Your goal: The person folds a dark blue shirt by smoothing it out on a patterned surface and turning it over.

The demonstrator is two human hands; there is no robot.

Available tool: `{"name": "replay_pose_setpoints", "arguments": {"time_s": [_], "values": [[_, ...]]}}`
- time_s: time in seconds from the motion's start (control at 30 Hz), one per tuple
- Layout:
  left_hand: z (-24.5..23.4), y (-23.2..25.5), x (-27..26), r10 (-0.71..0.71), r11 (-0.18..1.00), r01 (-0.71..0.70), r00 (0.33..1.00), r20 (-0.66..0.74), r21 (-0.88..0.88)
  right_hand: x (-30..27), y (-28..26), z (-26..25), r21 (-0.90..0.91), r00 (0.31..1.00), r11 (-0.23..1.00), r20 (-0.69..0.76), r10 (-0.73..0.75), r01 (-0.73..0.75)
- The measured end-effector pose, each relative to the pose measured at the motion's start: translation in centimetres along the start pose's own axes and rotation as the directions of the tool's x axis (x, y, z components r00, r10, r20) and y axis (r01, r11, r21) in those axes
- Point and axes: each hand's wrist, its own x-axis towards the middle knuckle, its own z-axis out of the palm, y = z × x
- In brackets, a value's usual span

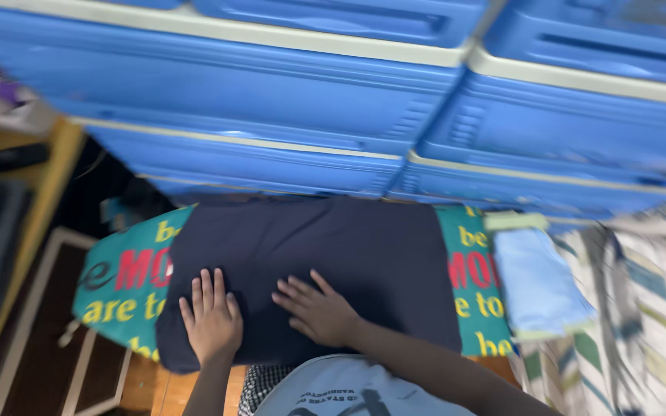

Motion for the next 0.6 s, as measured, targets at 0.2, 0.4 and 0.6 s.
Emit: {"name": "replay_pose_setpoints", "arguments": {"time_s": [0.2, 0.4, 0.6], "values": [[1.4, -2.3, -2.3, -0.192, 0.980, 0.195, 0.979, -0.063, 0.042, 8.4, 4.6, -2.9, -0.087, 0.962, 0.959, -0.070, 0.264, -0.269], [1.8, -1.1, -0.7, -0.271, 0.961, 0.274, 0.960, -0.070, 0.039, -2.7, 15.2, -3.6, -0.110, 0.720, 0.715, -0.199, 0.665, -0.691], [3.0, 3.7, 3.6, -0.167, 0.973, 0.163, 0.986, -0.013, -0.161, -19.5, 18.9, -0.5, 0.009, 0.355, 0.375, -0.300, 0.885, -0.927]]}}
